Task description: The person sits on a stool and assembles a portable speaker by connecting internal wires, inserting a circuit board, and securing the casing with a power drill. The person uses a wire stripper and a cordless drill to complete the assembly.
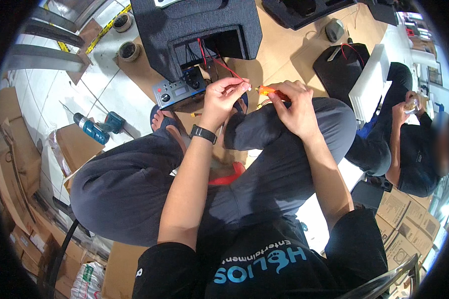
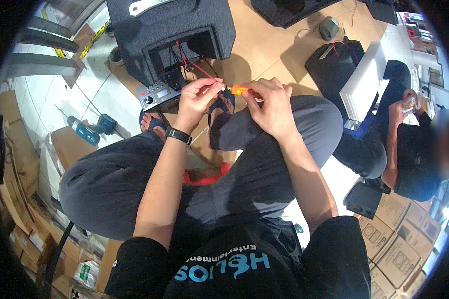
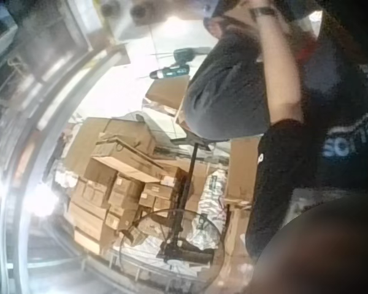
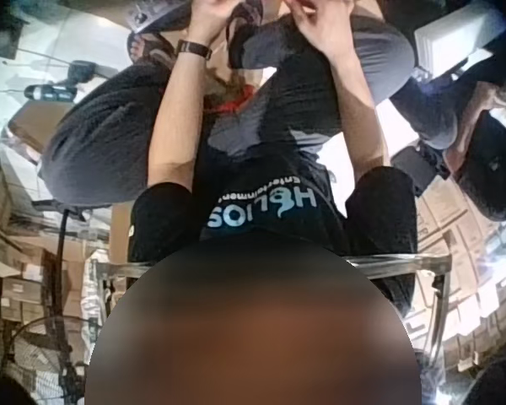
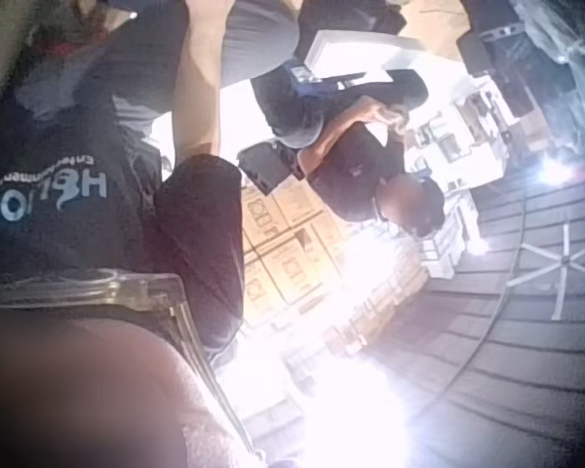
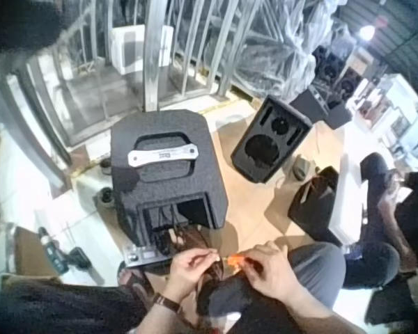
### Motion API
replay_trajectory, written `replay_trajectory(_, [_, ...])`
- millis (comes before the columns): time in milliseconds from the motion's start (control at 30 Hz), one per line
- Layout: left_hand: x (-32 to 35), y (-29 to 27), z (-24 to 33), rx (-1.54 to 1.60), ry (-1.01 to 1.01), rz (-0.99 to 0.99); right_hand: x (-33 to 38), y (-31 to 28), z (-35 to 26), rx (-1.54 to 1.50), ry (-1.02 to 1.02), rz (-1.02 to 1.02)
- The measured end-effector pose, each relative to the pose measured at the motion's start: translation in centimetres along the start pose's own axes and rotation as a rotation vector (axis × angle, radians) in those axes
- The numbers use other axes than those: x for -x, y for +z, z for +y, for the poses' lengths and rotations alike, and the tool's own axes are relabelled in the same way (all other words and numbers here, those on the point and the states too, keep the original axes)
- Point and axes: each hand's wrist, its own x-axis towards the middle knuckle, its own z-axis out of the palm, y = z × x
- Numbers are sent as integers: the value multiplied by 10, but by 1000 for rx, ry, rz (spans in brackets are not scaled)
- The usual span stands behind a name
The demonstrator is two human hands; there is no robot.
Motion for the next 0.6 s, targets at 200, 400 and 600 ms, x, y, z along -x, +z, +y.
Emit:
replay_trajectory(200, [-2,2,6,-44,-49,27,1,2,-1,85,-43,14])
replay_trajectory(400, [-1,-1,10,-126,-38,2,1,2,-3,146,-83,21])
replay_trajectory(600, [-3,-8,8,-210,-8,-43,0,5,-2,172,-92,-8])
